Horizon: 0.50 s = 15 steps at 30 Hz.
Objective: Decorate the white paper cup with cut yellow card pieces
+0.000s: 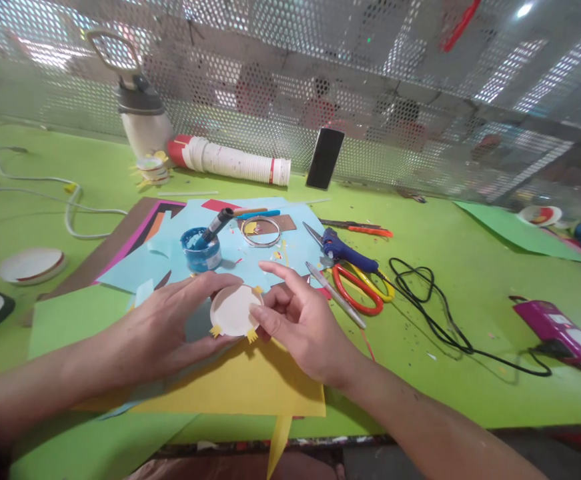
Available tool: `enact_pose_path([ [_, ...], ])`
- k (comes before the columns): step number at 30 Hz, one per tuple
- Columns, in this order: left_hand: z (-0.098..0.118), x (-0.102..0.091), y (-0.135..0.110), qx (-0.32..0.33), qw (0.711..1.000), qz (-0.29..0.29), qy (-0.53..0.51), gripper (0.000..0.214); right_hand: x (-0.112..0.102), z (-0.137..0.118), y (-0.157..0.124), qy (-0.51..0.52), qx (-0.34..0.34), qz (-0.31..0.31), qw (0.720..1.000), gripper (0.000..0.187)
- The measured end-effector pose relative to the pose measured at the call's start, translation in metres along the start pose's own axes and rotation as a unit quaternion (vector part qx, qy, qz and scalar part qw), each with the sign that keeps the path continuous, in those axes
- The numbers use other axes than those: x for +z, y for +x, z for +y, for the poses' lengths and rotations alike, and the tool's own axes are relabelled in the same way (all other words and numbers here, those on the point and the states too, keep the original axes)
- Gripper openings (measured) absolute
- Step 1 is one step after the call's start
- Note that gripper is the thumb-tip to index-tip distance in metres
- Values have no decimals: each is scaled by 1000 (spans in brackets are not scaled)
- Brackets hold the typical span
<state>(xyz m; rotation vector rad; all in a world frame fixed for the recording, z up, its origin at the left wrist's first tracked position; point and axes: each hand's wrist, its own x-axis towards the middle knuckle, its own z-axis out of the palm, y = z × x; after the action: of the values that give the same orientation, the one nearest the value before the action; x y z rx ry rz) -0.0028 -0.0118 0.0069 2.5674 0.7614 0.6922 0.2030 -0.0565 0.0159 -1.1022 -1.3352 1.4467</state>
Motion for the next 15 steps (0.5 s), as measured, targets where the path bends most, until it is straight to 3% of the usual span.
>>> enact_pose_path([
  [5, -4, 2, 0, -51, 997, -22, -54, 61, -2, 1, 3, -18, -3, 23, 1000, 46],
  [9, -3, -6, 0, -123, 974, -105, -156, 85, -2, 1, 3, -12, -12, 43, 999, 44],
  [12, -1, -13, 2, -152, 943, -114, -272, 79, -1, 1, 2, -30, -33, 55, 997, 46],
  [15, -2, -12, 5, -177, 909, -82, -369, 66, 0, 1, 0, -51, -50, 61, 996, 47],
])
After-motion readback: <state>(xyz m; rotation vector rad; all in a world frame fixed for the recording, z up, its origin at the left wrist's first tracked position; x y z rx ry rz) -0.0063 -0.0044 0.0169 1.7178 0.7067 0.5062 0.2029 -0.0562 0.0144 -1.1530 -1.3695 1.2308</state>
